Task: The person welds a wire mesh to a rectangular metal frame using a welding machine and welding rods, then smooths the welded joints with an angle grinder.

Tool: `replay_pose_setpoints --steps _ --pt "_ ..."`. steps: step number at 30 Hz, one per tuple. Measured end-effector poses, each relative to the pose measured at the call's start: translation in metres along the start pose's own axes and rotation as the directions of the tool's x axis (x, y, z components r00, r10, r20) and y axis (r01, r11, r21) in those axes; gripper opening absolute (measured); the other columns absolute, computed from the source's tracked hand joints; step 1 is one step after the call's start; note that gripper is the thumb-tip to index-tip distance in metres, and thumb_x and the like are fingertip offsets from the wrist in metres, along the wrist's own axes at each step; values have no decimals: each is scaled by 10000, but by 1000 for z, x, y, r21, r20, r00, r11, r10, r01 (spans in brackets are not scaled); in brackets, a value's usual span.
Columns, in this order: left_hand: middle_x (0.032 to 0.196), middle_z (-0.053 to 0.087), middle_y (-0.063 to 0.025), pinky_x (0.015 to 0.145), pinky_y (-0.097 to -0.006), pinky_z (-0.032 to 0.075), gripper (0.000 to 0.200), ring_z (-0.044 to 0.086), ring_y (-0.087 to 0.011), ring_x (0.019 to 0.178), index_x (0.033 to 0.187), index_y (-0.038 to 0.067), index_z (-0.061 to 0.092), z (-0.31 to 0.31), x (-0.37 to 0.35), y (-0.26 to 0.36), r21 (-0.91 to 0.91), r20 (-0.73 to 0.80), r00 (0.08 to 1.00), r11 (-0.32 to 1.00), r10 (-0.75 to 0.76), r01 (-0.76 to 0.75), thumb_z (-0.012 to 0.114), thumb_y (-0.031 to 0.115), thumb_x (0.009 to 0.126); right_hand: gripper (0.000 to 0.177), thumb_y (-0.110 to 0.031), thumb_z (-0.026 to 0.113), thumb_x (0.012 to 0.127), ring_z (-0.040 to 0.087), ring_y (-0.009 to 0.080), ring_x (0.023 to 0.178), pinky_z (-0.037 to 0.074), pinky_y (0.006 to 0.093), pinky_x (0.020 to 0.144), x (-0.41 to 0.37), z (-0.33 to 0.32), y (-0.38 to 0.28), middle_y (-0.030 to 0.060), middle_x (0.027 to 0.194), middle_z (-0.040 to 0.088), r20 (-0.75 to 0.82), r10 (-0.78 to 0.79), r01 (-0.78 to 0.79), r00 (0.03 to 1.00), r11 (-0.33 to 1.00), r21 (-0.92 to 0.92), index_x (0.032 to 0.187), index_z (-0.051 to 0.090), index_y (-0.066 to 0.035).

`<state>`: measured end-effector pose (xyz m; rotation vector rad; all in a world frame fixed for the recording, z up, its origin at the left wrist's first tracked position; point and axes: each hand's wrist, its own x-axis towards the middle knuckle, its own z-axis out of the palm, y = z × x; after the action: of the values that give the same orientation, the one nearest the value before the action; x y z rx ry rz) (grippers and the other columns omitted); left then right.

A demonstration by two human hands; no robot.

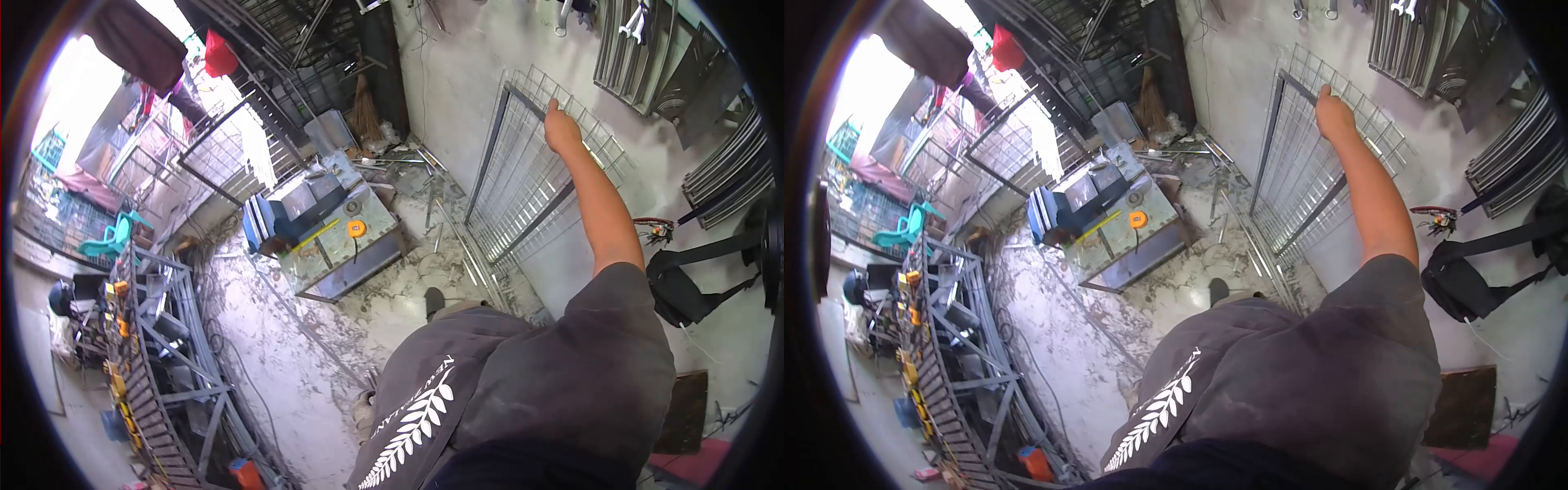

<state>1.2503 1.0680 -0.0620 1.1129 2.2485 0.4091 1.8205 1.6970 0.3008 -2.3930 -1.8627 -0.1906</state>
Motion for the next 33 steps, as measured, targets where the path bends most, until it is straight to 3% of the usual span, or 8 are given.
replay_pose_setpoints --steps 7,11,14,17,20,25,28,33 --pt "1168 792 -185 996 -473 577 275 739 -402 1112 1054 53 840 2 -53 48 -51 -119 991 996 67 -73 799 285 911 796 12 745 829 792 408 1011 653 436 867 67 4 18 273 1145 785 334 -499 523 799 852 21 1575 471 55" --pt "1164 793 -186 984 -481 582 287 744 -409 1103 1069 57 834 0 -61 52 9 -194 980 999 53 -52 793 299 919 745 12 705 829 801 325 907 682 521 691 33 -23 -28 247 1089 777 582 -347 144 736 919 366 1554 539 59" --pt "1165 792 -186 967 -494 583 294 740 -407 1098 1089 66 830 0 -75 67 9 -246 968 999 -46 49 775 311 936 525 16 648 856 797 347 852 642 514 653 41 25 -28 235 1116 769 623 -438 -90 648 768 634 1376 595 64" --pt "1148 782 -190 943 -508 581 315 733 -405 1087 1095 69 820 6 -84 81 -2 -282 952 992 -120 124 756 342 952 715 75 535 898 770 394 913 654 542 716 33 46 -30 245 1223 687 682 -481 -450 551 517 728 1589 388 -34" --pt "1106 764 -189 935 -521 571 307 726 -406 1059 1052 56 805 18 -94 98 38 -269 956 990 -118 133 737 341 962 267 -165 658 901 640 248 658 614 485 626 15 60 -42 82 847 603 755 -475 -653 452 400 643 1148 590 -92" --pt "1191 770 -170 1045 -482 548 291 693 -387 1202 1057 61 830 19 -110 143 -34 -187 964 982 -187 184 750 314 939 484 -509 785 937 555 197 565 492 407 500 -30 29 -95 18 743 513 760 -339 -438 555 657 613 1094 576 -102" --pt "1080 782 -181 1001 -505 552 245 710 -402 1093 1024 42 824 31 -118 136 -6 -378 919 993 -111 118 774 247 899 542 -584 794 930 502 175 539 447 392 477 -38 24 -104 8 740 501 753 -325 -418 571 675 608 1092 575 -115" --pt "1189 773 -196 1039 -493 542 271 696 -401 1177 1065 29 813 55 -131 110 -106 -270 931 969 -245 225 796 249 906 447 -552 789 963 473 110 513 419 322 495 -73 -43 -129 -53 715 520 741 -351 -357 573 707 611 1049 610 -152"
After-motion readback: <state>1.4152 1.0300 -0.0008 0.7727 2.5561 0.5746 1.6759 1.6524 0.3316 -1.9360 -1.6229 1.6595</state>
